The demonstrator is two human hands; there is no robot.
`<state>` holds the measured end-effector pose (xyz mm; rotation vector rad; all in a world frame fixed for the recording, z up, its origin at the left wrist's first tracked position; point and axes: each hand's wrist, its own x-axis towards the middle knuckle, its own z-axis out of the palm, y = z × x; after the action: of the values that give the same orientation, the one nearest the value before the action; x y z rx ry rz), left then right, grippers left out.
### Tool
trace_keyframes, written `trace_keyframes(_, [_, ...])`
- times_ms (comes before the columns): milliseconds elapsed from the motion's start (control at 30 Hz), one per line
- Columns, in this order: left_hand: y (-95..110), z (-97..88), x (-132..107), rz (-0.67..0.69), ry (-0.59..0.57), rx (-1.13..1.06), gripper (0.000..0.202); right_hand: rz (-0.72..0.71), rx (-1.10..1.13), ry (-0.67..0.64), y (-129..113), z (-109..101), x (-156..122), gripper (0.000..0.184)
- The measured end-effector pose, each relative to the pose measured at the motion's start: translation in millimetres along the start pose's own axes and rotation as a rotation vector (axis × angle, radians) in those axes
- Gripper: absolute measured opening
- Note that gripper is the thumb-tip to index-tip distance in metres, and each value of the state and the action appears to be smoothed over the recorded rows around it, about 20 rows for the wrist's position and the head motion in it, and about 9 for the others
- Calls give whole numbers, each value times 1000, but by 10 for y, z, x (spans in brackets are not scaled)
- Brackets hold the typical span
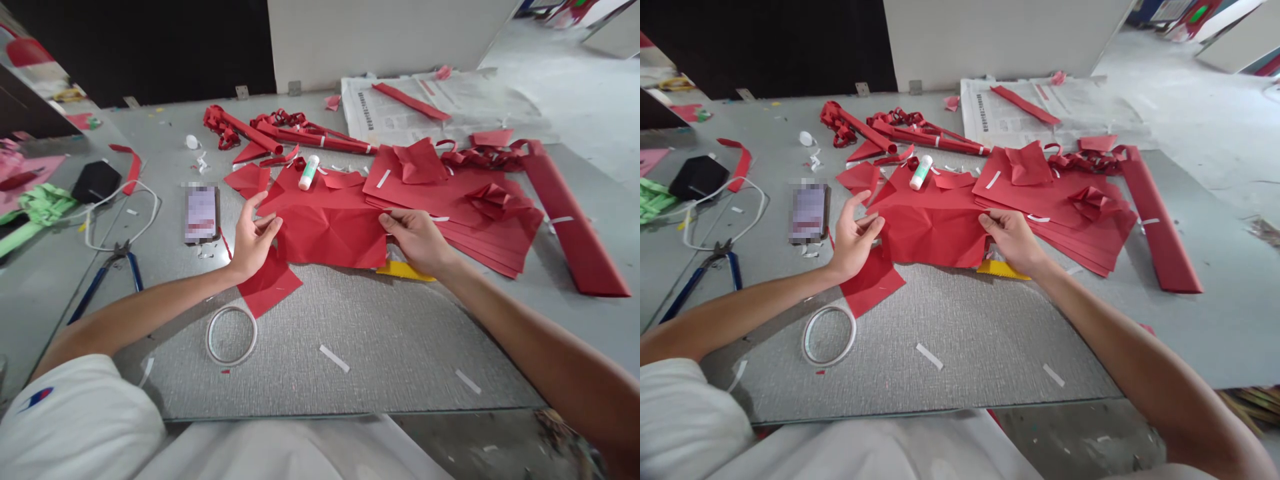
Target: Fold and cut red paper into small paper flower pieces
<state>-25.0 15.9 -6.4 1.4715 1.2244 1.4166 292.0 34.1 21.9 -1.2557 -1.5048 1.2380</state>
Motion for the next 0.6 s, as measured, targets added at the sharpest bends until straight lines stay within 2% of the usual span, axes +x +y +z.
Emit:
trace_keyframes(133, [62, 27, -30, 160, 59, 92, 56, 11, 44, 76, -31, 1, 0, 40])
trace_keyframes(233, [168, -6, -65, 374, 124, 299, 35, 99, 86, 125, -95, 40, -74, 28])
trace_keyframes(267, [210, -22, -83, 435, 105, 371, 25, 142, 105, 125, -123, 73, -123, 27])
trace_keyframes(333, [292, -45, -131, 509, -49, 480, 18, 233, 146, 88, -183, 171, -256, 28])
trace_keyframes(400, [349, -39, -194, 512, -238, 565, 26, 314, 165, -22, -247, 291, -412, 29])
trace_keyframes(500, [352, 10, -283, 397, -455, 642, 41, 364, 143, -259, -331, 445, -610, 33])
trace_keyframes(600, [280, 46, -328, 228, -586, 615, 54, 305, 148, -374, -382, 501, -686, 40])
